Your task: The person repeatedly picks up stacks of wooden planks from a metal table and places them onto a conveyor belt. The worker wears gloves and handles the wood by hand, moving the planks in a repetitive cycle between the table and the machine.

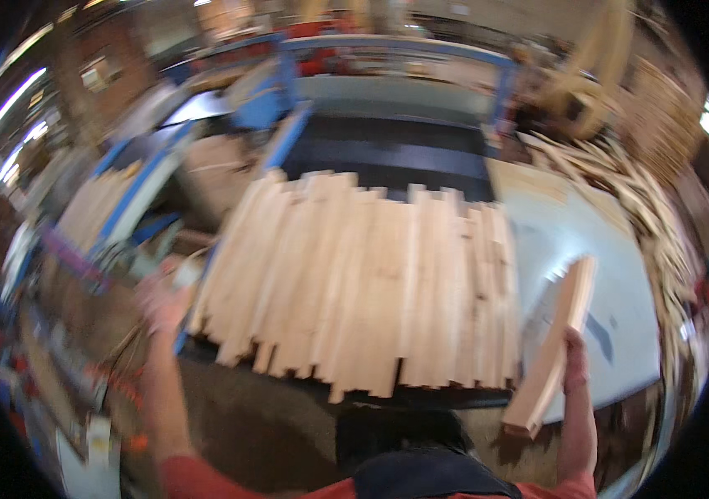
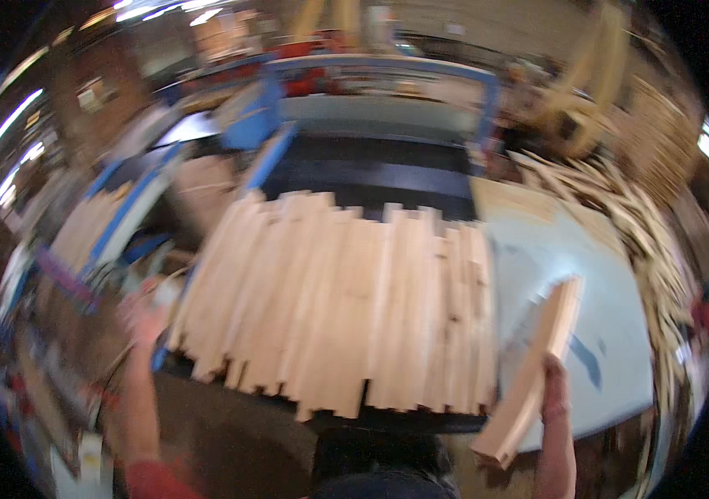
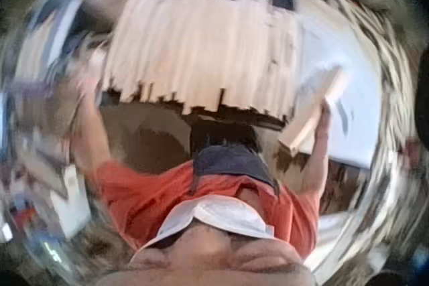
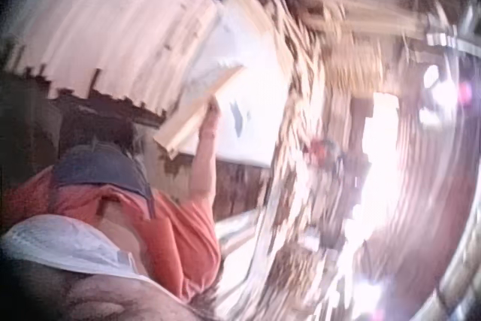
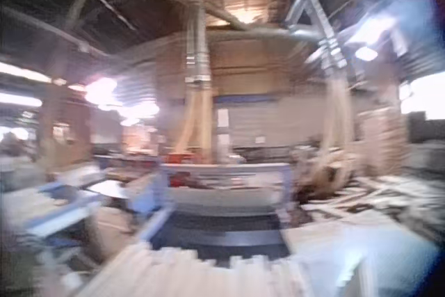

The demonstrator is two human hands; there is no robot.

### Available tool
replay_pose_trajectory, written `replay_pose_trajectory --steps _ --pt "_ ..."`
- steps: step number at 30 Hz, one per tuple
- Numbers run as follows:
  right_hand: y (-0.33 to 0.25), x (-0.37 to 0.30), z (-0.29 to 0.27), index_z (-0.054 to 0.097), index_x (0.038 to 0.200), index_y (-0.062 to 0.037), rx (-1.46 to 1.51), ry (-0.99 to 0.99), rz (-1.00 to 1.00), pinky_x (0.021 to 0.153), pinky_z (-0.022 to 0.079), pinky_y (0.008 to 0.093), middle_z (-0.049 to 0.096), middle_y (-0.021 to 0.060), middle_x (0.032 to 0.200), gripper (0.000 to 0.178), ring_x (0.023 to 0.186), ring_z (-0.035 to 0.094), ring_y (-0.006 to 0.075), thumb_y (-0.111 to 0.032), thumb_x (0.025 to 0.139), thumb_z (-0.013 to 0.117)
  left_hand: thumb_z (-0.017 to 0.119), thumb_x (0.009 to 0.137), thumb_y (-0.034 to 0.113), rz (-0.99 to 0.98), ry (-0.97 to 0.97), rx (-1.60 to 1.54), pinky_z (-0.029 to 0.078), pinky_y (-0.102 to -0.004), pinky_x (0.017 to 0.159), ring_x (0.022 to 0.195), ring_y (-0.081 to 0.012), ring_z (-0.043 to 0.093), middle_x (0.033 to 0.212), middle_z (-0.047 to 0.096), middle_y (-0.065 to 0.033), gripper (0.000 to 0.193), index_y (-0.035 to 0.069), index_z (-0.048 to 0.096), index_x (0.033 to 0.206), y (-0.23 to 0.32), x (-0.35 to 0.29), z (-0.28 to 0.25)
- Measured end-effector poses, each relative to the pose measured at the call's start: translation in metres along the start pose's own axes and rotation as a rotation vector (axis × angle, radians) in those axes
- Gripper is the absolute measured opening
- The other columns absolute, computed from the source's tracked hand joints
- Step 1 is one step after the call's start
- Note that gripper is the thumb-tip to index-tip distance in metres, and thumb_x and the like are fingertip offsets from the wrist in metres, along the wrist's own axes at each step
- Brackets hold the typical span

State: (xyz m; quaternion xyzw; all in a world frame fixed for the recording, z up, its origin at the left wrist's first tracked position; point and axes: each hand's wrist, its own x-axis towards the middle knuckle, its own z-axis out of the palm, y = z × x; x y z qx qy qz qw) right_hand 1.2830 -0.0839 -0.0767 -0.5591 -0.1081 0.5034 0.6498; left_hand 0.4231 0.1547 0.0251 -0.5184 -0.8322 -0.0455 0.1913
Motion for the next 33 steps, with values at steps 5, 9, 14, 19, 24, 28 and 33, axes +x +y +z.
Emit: replay_pose_trajectory --steps 5,9,14,19,24,28,33 --pt "0.004 -0.001 -0.013 0.075 0.110 -0.0011 -0.015 0.106 0.016 0.087 0.060 0.0345 0.073 0.0068 0.097 0.022 0.091 0.071 0.0206 -0.016 0.094 0.077 0.074 0.089 0.056 0.043 -0.120 -0.140 0.034 -0.0533 0.125 0.149 -0.0429 0.046 0.158 0.053 -0.0286 0.088 -0.006 0.055 0.149 -0.020 0.006 0.010" --pt "-0.004 -0.010 -0.018 0.069 0.116 0.0018 -0.300 0.044 0.043 0.078 0.062 0.0355 0.071 0.0081 0.094 0.036 0.085 0.070 0.0177 -0.011 0.086 0.084 0.074 0.096 0.037 -0.008 -0.198 -0.383 0.029 -0.0474 0.130 0.159 -0.0406 0.032 0.168 0.041 -0.0269 0.085 -0.007 0.041 0.161 -0.044 0.002 0.027" --pt "-0.007 -0.014 -0.014 0.061 0.128 0.0039 -0.520 0.028 -0.090 0.078 0.061 0.0358 0.069 0.0098 0.100 0.060 0.084 0.067 0.0166 -0.007 0.076 0.089 0.067 0.105 0.025 0.239 -0.060 -1.178 0.036 -0.0431 0.128 0.156 -0.0343 0.042 0.170 0.043 -0.0198 0.072 -0.002 0.038 0.166 0.005 -0.099 0.014" --pt "-0.025 -0.004 -0.008 0.061 0.133 0.0022 -0.809 0.081 -0.008 0.068 0.059 0.0366 0.072 0.0097 0.095 0.065 0.078 0.069 0.0183 -0.006 0.074 0.088 0.064 0.109 0.026 0.330 -0.313 -1.638 0.052 -0.0384 0.117 0.136 -0.0244 0.064 0.150 0.064 -0.0175 0.052 -0.001 0.058 0.154 0.074 -0.230 -0.044" --pt "-0.049 -0.012 0.001 0.051 0.148 0.0070 -1.345 0.207 0.190 0.070 0.060 0.0372 0.078 0.0144 0.097 0.092 0.076 0.072 0.0231 -0.023 0.068 0.086 0.080 0.093 0.033 0.117 -0.656 -1.786 0.055 -0.0424 0.112 0.126 -0.0271 0.069 0.140 0.070 -0.0178 0.064 -0.005 0.067 0.142 0.088 -0.301 -0.054" --pt "-0.032 -0.023 0.013 0.052 0.143 -0.0020 -1.592 0.507 -0.064 0.092 0.060 0.0484 0.077 0.0256 0.112 0.074 0.105 0.076 0.0400 -0.026 0.079 0.079 0.079 0.093 0.025 -0.009 -0.804 -1.832 0.052 -0.0444 0.116 0.129 -0.0302 0.068 0.139 0.071 -0.0192 0.060 -0.007 0.066 0.142 0.077 -0.340 -0.046" --pt "-0.007 -0.008 0.026 0.057 0.135 -0.0012 -1.580 0.478 -0.236 0.094 0.059 0.0502 0.075 0.0245 0.112 0.064 0.109 0.074 0.0411 -0.032 0.084 0.081 0.062 0.107 0.010 0.146 -0.990 -1.867 0.046 -0.0402 0.122 0.138 -0.0285 0.062 0.150 0.064 -0.0167 0.047 -0.007 0.057 0.151 0.085 -0.364 -0.045"
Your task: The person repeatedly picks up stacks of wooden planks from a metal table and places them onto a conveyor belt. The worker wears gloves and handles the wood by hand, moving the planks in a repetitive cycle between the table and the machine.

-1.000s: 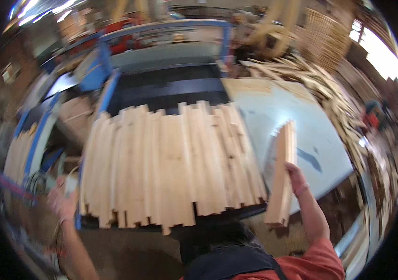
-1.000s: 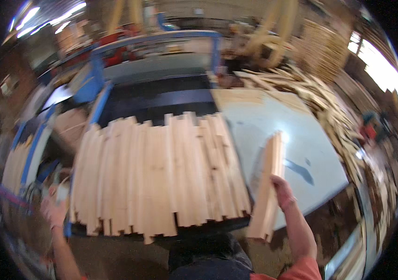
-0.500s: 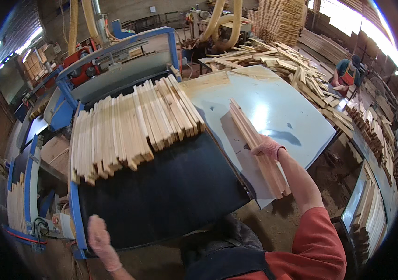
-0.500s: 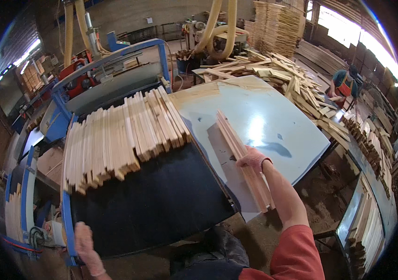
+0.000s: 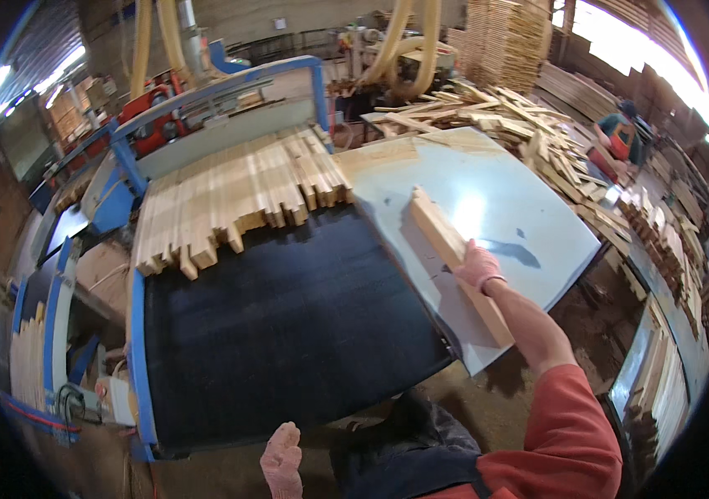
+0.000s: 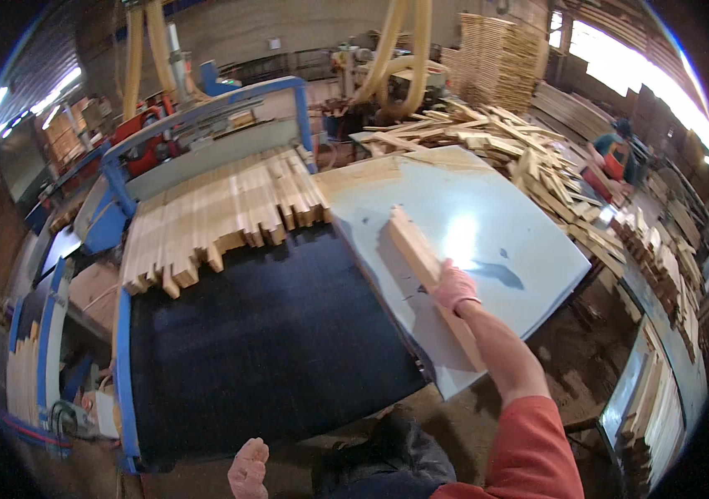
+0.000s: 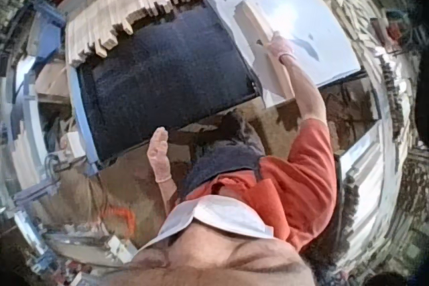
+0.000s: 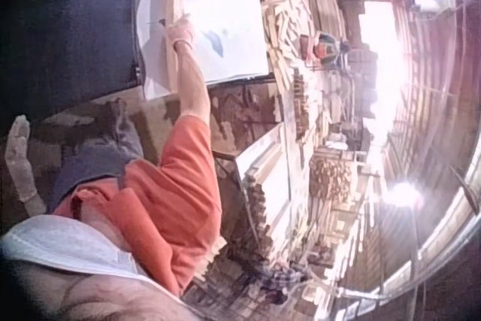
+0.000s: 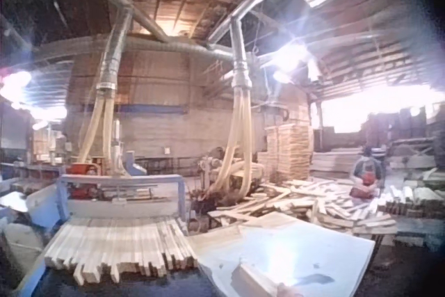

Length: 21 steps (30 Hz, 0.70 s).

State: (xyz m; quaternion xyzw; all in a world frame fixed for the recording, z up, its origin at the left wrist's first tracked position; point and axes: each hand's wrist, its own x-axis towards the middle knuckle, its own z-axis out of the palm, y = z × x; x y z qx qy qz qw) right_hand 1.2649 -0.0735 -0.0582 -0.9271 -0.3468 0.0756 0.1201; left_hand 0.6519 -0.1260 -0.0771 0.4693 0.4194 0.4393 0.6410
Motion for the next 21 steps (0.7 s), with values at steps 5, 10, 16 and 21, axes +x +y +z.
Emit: replay_pose_trajectory --steps 5,10,16,21 --pt "-0.007 0.019 0.010 0.064 0.130 -0.0088 0.122 0.032 0.005 0.098 0.057 0.0507 0.075 0.0210 0.117 0.064 0.112 0.072 0.0398 -0.037 0.078 0.090 0.062 0.107 0.007 -0.064 -0.191 0.042 0.045 -0.0421 0.124 0.140 -0.0293 0.061 0.150 0.064 -0.0182 0.047 -0.007 0.057 0.151 0.000 0.023 0.049" --pt "-0.001 0.002 -0.010 0.052 0.143 -0.0056 0.104 0.050 0.045 0.100 0.058 0.0501 0.072 0.0205 0.128 0.069 0.120 0.071 0.0399 -0.031 0.085 0.080 0.065 0.106 0.008 0.028 -0.372 0.321 0.046 -0.0393 0.122 0.138 -0.0269 0.063 0.147 0.066 -0.0188 0.047 -0.008 0.059 0.150 0.003 0.016 0.123" --pt "0.096 -0.073 -0.072 0.031 0.169 -0.0058 0.400 0.209 -0.229 0.121 0.043 0.0485 0.052 0.0260 0.155 0.098 0.144 0.051 0.0394 -0.045 0.091 0.077 0.066 0.107 0.014 -0.070 -0.805 0.165 0.042 -0.0442 0.125 0.143 -0.0323 0.058 0.153 0.061 -0.0220 0.055 -0.009 0.051 0.155 -0.023 -0.003 0.242" --pt "0.290 -0.160 -0.072 0.033 0.169 -0.0039 0.860 0.125 0.021 0.125 0.041 0.0437 0.050 0.0262 0.163 0.091 0.150 0.051 0.0384 -0.045 0.097 0.072 0.068 0.108 0.027 -0.357 -1.147 0.322 0.045 -0.0430 0.121 0.143 -0.0304 0.058 0.156 0.060 -0.0205 0.063 -0.006 0.050 0.158 -0.037 -0.017 0.370"
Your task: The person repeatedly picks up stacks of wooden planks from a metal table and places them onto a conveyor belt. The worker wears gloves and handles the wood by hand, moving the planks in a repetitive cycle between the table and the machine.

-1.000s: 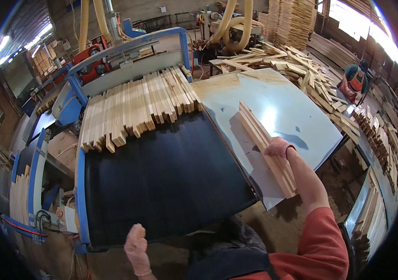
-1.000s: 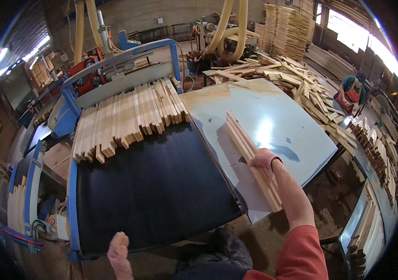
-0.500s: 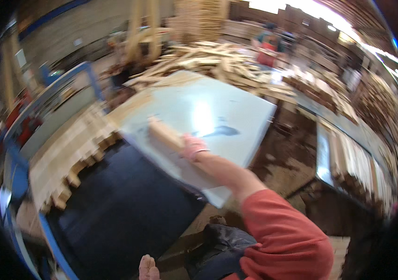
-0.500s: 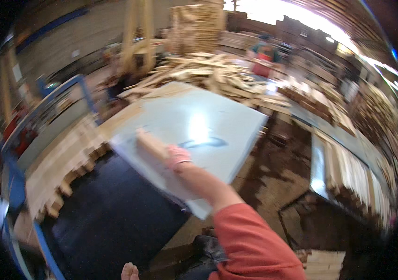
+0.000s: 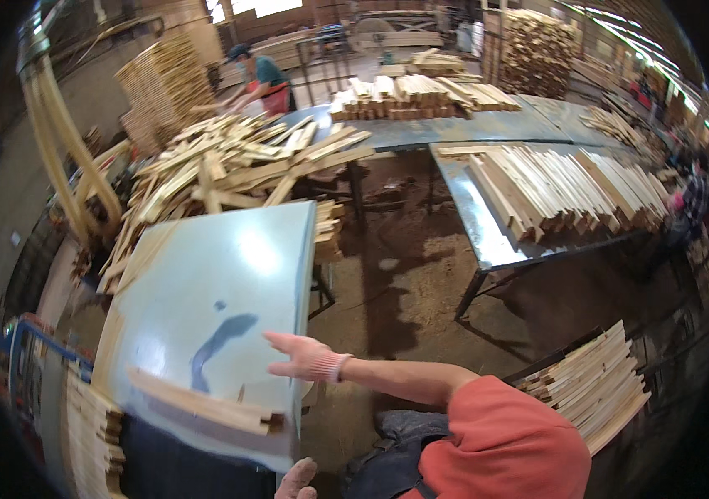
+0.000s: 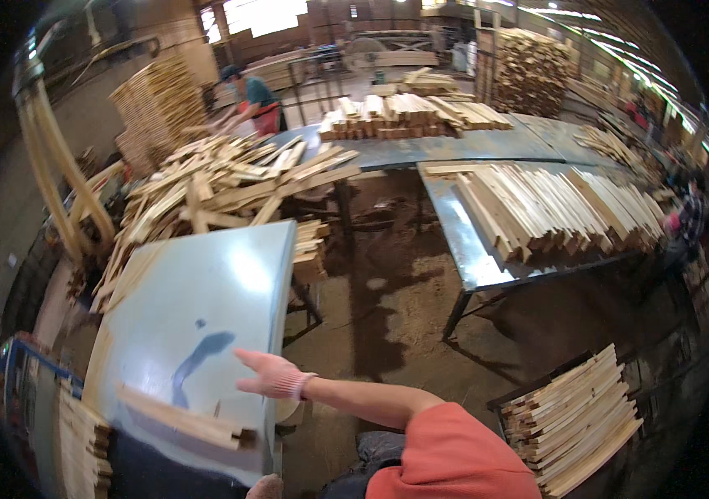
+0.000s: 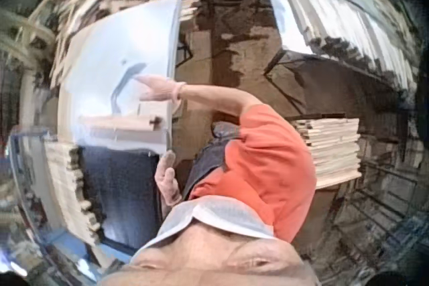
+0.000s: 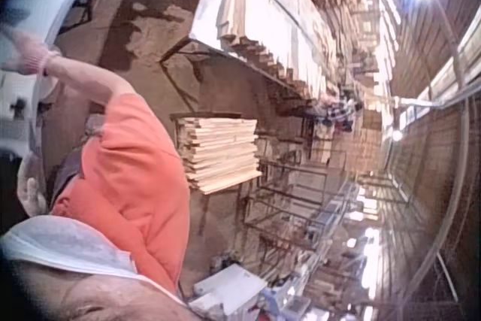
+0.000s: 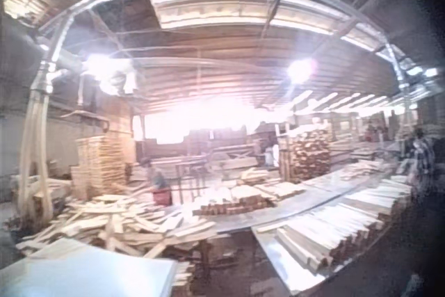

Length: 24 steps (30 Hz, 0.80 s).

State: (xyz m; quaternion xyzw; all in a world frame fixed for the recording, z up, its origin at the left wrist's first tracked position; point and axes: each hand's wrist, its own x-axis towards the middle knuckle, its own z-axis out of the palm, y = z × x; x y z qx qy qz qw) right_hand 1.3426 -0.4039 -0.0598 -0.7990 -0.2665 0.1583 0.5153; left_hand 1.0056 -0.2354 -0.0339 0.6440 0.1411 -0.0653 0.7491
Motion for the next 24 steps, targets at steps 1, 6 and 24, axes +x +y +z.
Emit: replay_pose_trajectory --steps 1,6,24 --pt "0.036 -0.017 -0.031 0.034 0.168 -0.0019 0.018 -0.017 0.142 0.123 0.044 0.0427 0.053 0.0268 0.161 0.091 0.148 0.054 0.0373 -0.045 0.098 0.072 0.069 0.107 0.024 0.023 -0.044 -0.023 0.044 -0.0427 0.122 0.143 -0.0297 0.059 0.155 0.060 -0.0198 0.061 -0.006 0.051 0.157 0.005 0.026 0.021" --pt "0.216 -0.136 -0.143 0.059 0.137 0.0062 0.083 0.151 0.722 0.107 0.053 0.0484 0.069 0.0299 0.131 0.071 0.125 0.065 0.0452 -0.048 0.091 0.070 0.070 0.104 0.013 -0.024 -0.287 0.066 0.042 -0.0429 0.125 0.142 -0.0289 0.060 0.152 0.063 -0.0186 0.055 -0.006 0.055 0.154 0.012 0.166 0.128" --pt "0.468 -0.353 -0.190 0.079 0.093 -0.0013 0.277 0.519 1.626 0.078 0.058 0.0453 0.077 0.0198 0.091 0.040 0.088 0.076 0.0360 -0.040 0.095 0.068 0.077 0.095 0.011 -0.377 -0.644 0.107 0.054 -0.0414 0.110 0.124 -0.0273 0.069 0.136 0.071 -0.0167 0.054 -0.008 0.063 0.144 -0.020 0.576 0.349"
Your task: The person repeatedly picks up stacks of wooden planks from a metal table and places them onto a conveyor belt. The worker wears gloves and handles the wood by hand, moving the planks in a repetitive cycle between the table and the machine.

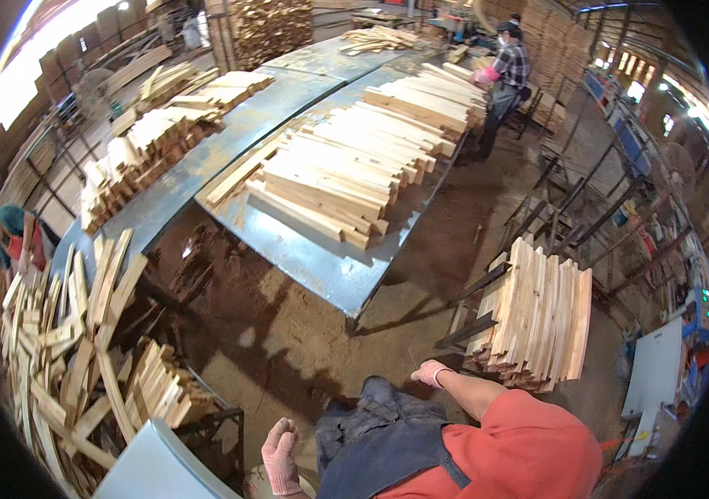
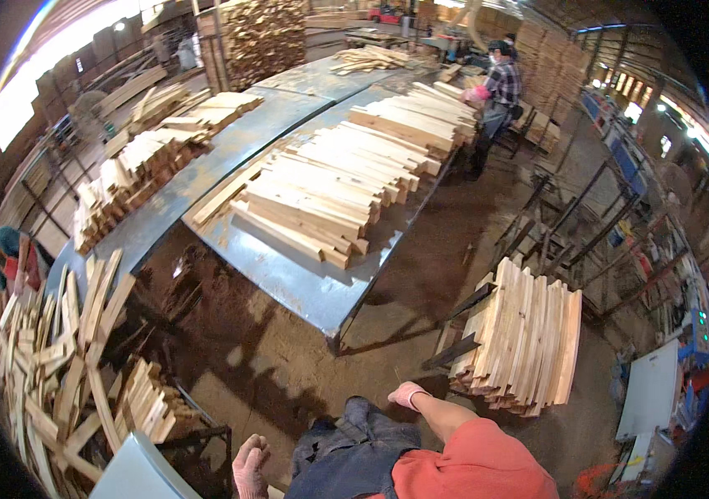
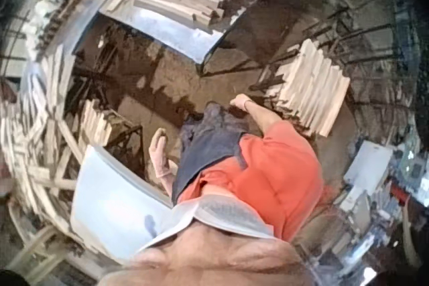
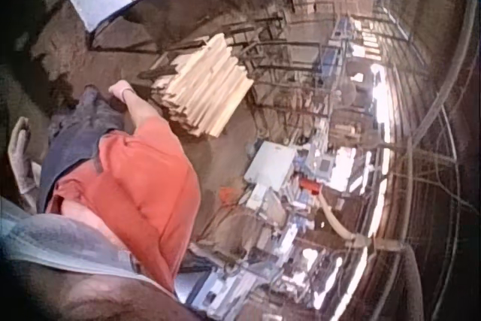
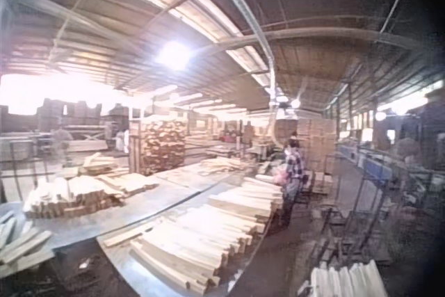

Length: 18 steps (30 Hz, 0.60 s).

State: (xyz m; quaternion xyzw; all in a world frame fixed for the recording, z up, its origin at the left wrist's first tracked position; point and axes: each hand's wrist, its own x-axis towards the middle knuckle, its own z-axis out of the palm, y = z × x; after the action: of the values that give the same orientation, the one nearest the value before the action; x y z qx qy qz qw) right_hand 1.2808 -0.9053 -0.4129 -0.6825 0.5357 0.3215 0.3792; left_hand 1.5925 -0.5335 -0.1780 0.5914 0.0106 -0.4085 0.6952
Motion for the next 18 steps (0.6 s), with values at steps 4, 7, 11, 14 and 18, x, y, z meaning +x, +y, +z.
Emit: replay_pose_trajectory --steps 4,7,11,14,18 --pt "-0.024 0.016 -0.045 0.070 0.111 0.0053 -0.607 0.165 -0.543 0.073 0.054 0.0461 0.074 0.0156 0.093 0.047 0.082 0.070 0.0277 -0.040 0.096 0.073 0.074 0.098 0.011 -0.069 -0.142 0.082 0.055 -0.0357 0.106 0.116 -0.0228 0.070 0.131 0.073 -0.0145 0.050 -0.008 0.063 0.144 0.028 0.118 0.019" --pt "-0.062 0.027 -0.101 0.060 0.126 0.0055 0.246 0.205 -0.285 0.087 0.050 0.0441 0.068 0.0202 0.111 0.055 0.100 0.065 0.0300 -0.038 0.096 0.075 0.073 0.100 0.014 -0.148 -0.308 0.177 0.053 -0.0335 0.105 0.118 -0.0219 0.069 0.132 0.073 -0.0140 0.052 -0.008 0.062 0.146 0.056 0.195 0.053" --pt "-0.121 0.047 -0.205 0.047 0.145 0.0059 0.819 0.358 -0.355 0.105 0.045 0.0414 0.060 0.0264 0.135 0.072 0.125 0.058 0.0332 -0.036 0.096 0.078 0.074 0.101 0.020 -0.093 -0.420 0.282 0.053 -0.0359 0.106 0.120 -0.0224 0.068 0.138 0.070 -0.0155 0.065 -0.008 0.052 0.155 0.078 0.287 0.134" --pt "-0.154 0.080 -0.299 0.037 0.160 0.0061 0.944 0.545 -0.417 0.119 0.041 0.0394 0.054 0.0311 0.153 0.088 0.143 0.053 0.0355 -0.035 0.096 0.080 0.075 0.101 0.024 -0.085 -0.481 0.284 0.052 -0.0355 0.105 0.119 -0.0206 0.066 0.142 0.067 -0.0154 0.074 -0.006 0.044 0.161 0.081 0.342 0.211" --pt "-0.171 0.157 -0.437 0.026 0.169 0.0046 0.915 0.703 -0.409 0.126 0.036 0.0390 0.047 0.0317 0.164 0.099 0.154 0.046 0.0363 -0.034 0.096 0.081 0.073 0.102 0.026 -0.135 -0.417 0.262 0.051 -0.0349 0.105 0.121 -0.0184 0.062 0.147 0.061 -0.0138 0.088 -0.004 0.027 0.170 0.068 0.417 0.329"
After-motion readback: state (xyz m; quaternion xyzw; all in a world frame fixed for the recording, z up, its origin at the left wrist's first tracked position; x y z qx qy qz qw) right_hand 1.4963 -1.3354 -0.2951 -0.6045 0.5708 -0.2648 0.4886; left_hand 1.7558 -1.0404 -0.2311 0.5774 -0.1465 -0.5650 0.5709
